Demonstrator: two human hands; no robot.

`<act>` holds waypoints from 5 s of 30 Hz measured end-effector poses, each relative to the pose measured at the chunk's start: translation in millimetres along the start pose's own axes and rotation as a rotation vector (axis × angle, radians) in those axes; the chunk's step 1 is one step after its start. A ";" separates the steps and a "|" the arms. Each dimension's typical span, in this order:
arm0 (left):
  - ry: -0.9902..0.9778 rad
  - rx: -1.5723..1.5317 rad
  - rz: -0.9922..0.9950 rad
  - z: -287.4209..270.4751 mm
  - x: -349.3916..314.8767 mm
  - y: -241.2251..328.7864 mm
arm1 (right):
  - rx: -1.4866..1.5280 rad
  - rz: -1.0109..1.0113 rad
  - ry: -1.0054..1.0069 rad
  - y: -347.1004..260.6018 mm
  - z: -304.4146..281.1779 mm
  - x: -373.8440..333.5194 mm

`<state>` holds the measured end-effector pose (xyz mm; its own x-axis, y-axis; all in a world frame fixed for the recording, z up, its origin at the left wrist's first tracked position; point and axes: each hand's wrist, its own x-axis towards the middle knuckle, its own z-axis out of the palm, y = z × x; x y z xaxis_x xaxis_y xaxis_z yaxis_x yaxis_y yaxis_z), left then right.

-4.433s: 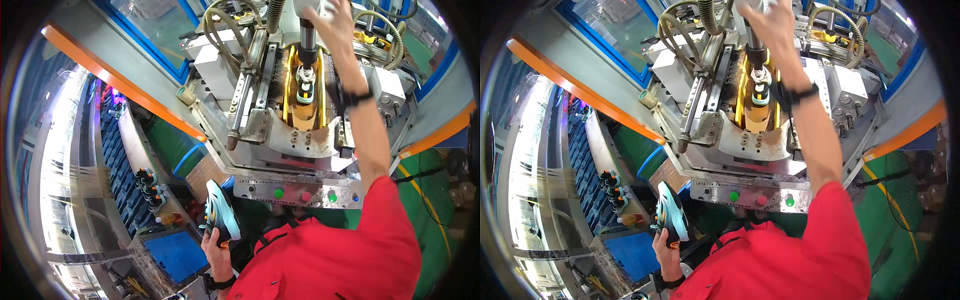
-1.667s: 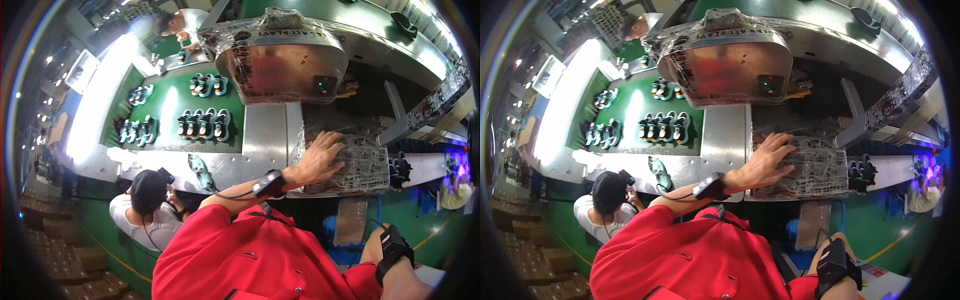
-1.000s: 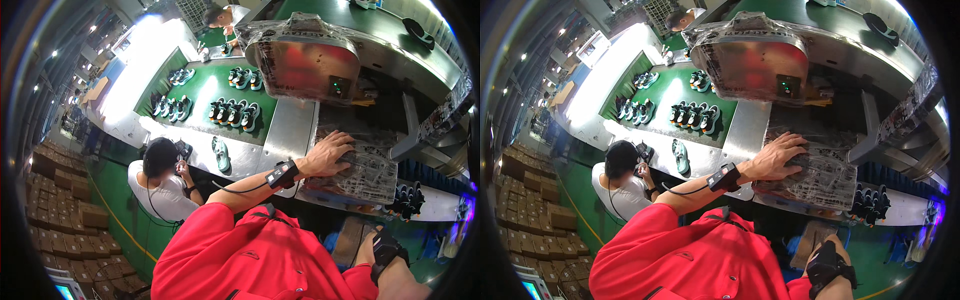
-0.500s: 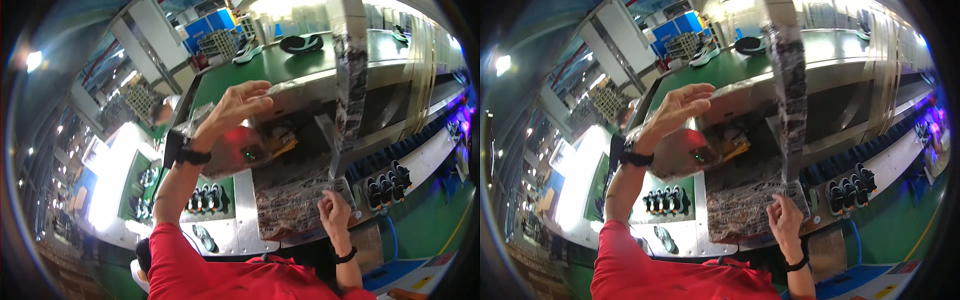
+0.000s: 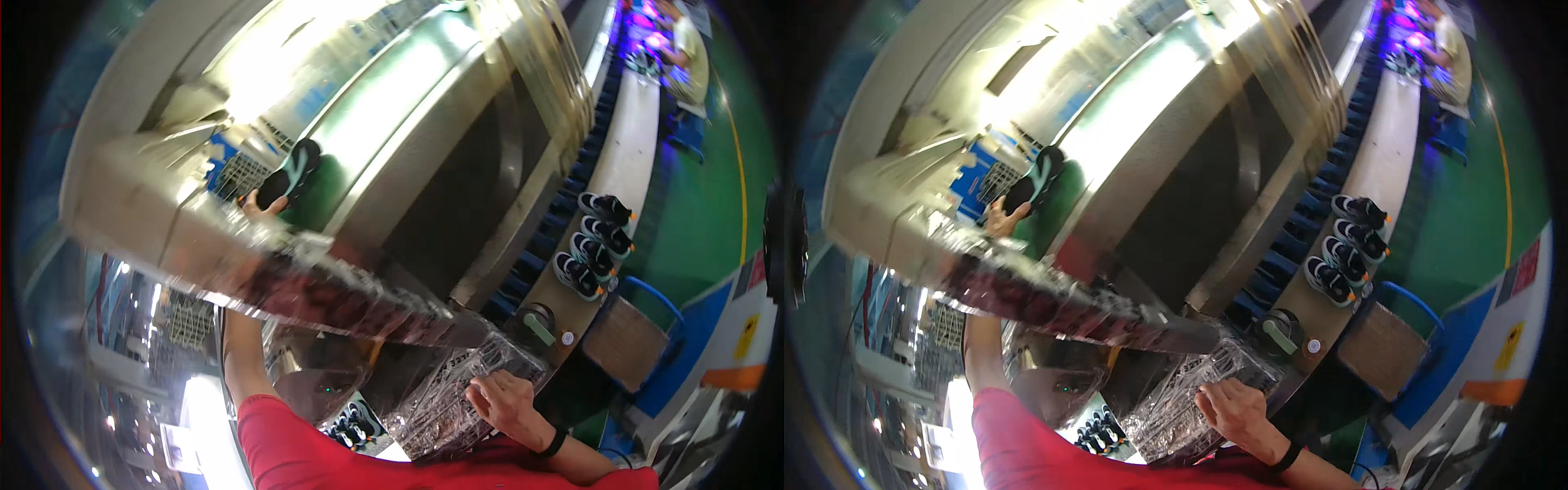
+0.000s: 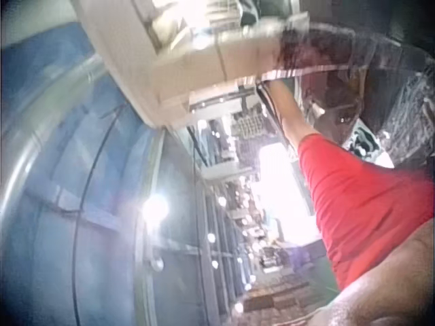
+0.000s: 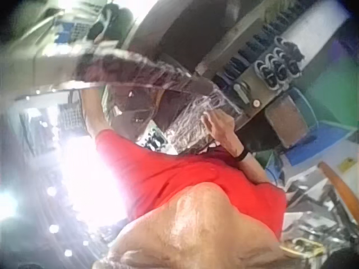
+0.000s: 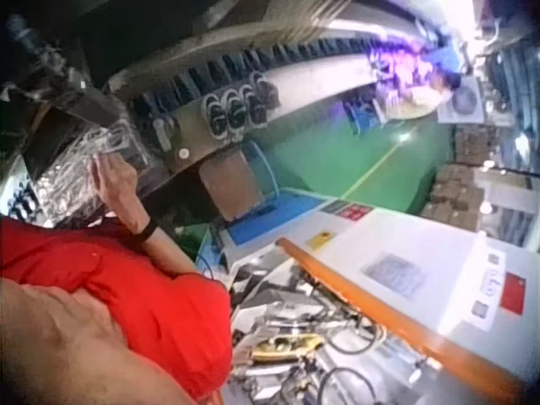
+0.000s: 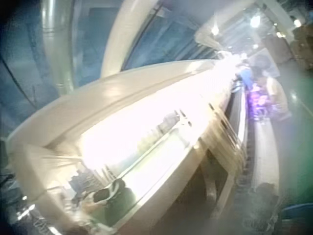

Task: Picking up a shoe, placing it in a pressing machine for sole/heel attachment, and then placing it on a conveyor belt.

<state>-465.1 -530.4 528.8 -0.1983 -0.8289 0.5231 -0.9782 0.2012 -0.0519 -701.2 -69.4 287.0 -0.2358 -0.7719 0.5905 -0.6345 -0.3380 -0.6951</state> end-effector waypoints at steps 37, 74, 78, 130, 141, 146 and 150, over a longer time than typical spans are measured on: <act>-0.327 -0.779 0.327 -64.0 -479.4 62.6 | 0.286 0.095 -0.055 -76.5 8.3 -72.0; -1.538 -1.698 1.167 -268.3 -759.2 316.5 | -0.305 0.609 1.255 -328.9 -222.9 -427.2; -1.837 -1.575 1.127 -304.0 -865.1 422.8 | -0.504 0.775 1.604 -375.5 -277.3 -513.2; -1.425 -1.479 -0.237 -159.3 -763.1 198.8 | -0.876 0.906 0.430 -64.7 -200.4 -562.4; -1.081 -1.484 -0.777 -128.5 -774.6 28.8 | -0.846 0.649 0.491 -30.3 -206.4 -509.2; -0.794 -1.513 -1.057 -20.3 -766.8 -60.9 | -0.406 0.207 0.455 -89.6 -196.3 -260.8; -0.543 -1.424 -1.118 64.8 -731.6 -141.7 | -0.568 -0.201 0.152 -184.2 -129.9 -53.6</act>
<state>-185.5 13.7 98.3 0.1323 -0.8618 -0.4896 0.0634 -0.4856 0.8719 -667.3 104.2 436.6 -0.1467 -0.6238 0.7677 -0.9601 -0.0969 -0.2622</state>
